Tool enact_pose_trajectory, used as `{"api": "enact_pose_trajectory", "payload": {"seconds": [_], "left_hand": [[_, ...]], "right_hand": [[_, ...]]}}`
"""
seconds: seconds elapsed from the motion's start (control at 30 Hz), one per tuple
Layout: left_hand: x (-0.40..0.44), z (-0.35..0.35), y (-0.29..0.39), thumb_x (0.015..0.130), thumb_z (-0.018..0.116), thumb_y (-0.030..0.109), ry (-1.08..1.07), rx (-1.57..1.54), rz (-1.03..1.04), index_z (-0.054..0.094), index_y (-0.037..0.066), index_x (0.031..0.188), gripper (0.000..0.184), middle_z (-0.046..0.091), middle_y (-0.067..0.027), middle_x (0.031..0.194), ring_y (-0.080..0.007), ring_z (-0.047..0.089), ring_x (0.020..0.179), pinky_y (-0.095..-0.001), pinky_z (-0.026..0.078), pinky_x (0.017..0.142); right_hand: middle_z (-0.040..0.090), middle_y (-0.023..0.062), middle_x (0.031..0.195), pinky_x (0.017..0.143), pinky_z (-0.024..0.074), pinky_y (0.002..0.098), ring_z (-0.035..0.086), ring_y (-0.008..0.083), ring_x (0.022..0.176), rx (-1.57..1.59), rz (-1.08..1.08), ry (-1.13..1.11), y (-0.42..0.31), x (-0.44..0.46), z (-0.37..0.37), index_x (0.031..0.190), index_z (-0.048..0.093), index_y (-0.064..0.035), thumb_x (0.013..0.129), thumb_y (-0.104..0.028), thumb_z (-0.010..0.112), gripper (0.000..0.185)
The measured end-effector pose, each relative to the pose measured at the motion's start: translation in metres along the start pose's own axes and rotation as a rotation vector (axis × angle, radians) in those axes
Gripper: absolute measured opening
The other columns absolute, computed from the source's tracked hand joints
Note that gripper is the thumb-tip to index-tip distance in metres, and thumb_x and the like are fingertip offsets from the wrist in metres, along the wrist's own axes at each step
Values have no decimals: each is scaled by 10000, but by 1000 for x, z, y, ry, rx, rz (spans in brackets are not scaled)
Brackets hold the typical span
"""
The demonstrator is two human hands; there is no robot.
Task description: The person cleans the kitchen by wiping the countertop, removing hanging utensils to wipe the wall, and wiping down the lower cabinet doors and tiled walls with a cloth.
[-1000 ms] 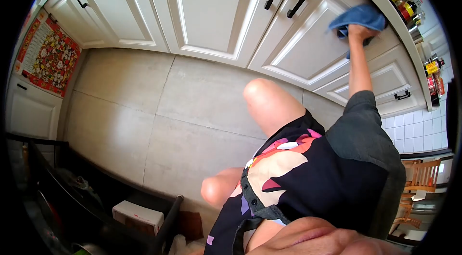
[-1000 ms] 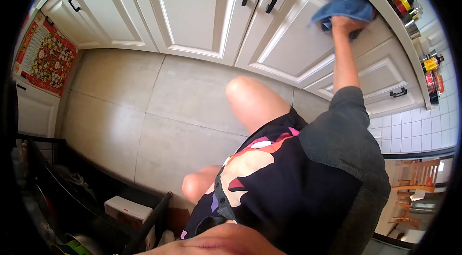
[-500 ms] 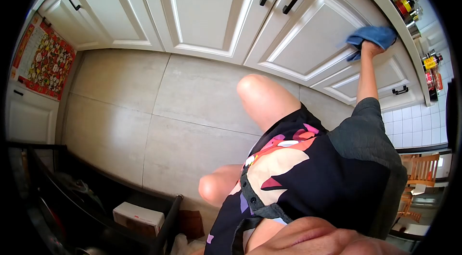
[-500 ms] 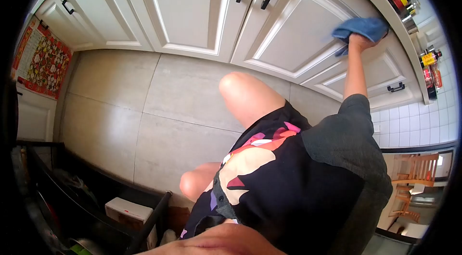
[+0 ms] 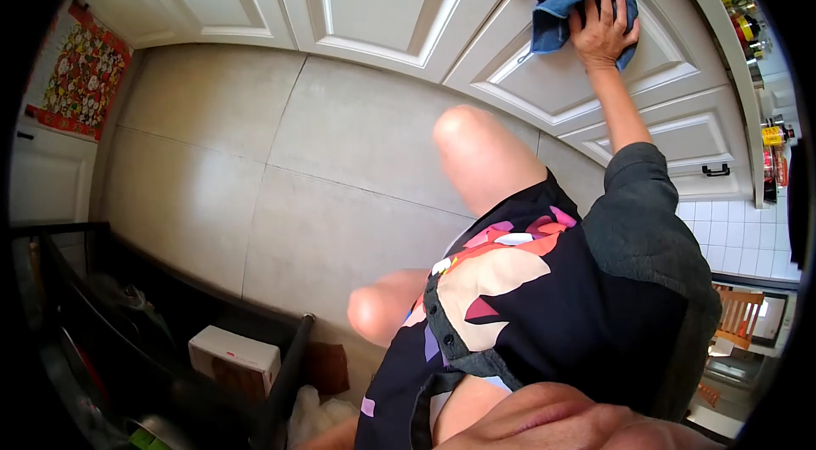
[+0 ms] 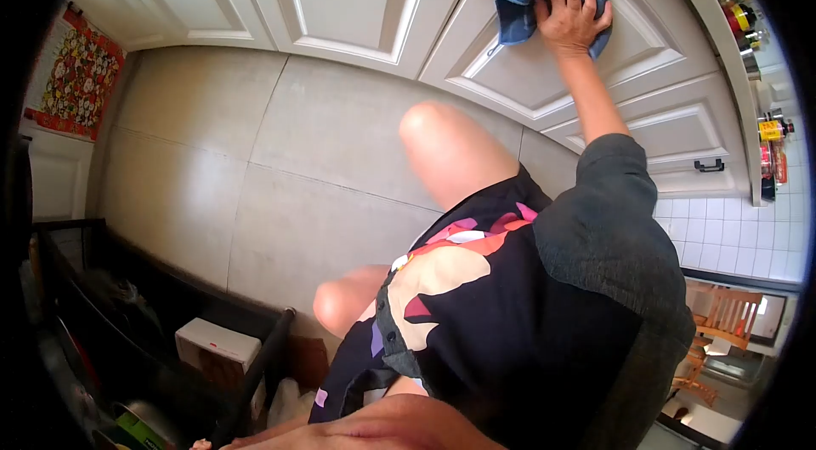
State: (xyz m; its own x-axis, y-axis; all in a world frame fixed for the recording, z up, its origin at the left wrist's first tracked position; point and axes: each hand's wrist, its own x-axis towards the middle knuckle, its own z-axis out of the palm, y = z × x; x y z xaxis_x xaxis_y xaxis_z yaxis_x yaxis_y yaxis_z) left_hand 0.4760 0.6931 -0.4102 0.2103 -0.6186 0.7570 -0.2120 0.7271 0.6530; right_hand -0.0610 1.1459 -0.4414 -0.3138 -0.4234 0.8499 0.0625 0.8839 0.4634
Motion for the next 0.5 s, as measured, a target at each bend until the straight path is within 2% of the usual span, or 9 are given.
{"api": "enact_pose_trajectory", "payload": {"seconds": [0.07,0.1,0.27,0.33,0.37,0.47,0.5], "left_hand": [[-2,-5,2,821,629,96,2,3,1,514,-53,901,204,452,-76,574,-136,414,498,-270,373,479],[-1,-6,2,822,627,94,-1,7,0,515,-52,900,201,452,-76,574,-135,413,499,-271,373,480],[5,-7,1,826,621,86,-8,33,20,517,-50,892,183,449,-76,575,-135,409,504,-272,371,486],[6,-8,1,828,619,82,-14,37,29,519,-49,889,176,448,-76,576,-134,407,506,-272,370,489],[7,-9,2,829,618,80,-16,44,33,519,-49,887,173,447,-76,576,-134,406,507,-272,370,490],[7,-12,4,832,614,75,-18,60,45,521,-48,883,162,445,-76,577,-134,403,510,-273,368,494],[7,-13,4,833,613,73,-19,68,50,521,-47,881,159,445,-76,577,-134,402,511,-273,368,495]], "right_hand": [[422,-119,1322,965,185,479,337,140,1217,-22,-269,-3,17,-10,1,1050,607,-290,763,-447,558,331],[427,-151,1313,976,168,450,339,107,1216,21,-305,-16,21,-19,-1,1064,593,-316,778,-435,551,313],[400,-140,1345,984,142,441,322,100,1240,80,-362,-99,13,-63,14,1118,562,-321,785,-422,538,349],[377,-129,1369,981,141,442,308,89,1255,49,-481,-231,0,-79,14,1161,539,-313,801,-405,522,372],[365,-117,1382,989,125,443,295,79,1266,66,-549,-227,-10,-88,14,1200,515,-308,813,-394,513,397],[358,-113,1386,1011,109,413,292,66,1269,193,-620,-240,-38,-123,22,1229,499,-285,832,-327,518,400],[343,-105,1397,1031,98,390,284,61,1279,284,-626,-263,-47,-135,24,1259,474,-260,834,-227,489,426]]}}
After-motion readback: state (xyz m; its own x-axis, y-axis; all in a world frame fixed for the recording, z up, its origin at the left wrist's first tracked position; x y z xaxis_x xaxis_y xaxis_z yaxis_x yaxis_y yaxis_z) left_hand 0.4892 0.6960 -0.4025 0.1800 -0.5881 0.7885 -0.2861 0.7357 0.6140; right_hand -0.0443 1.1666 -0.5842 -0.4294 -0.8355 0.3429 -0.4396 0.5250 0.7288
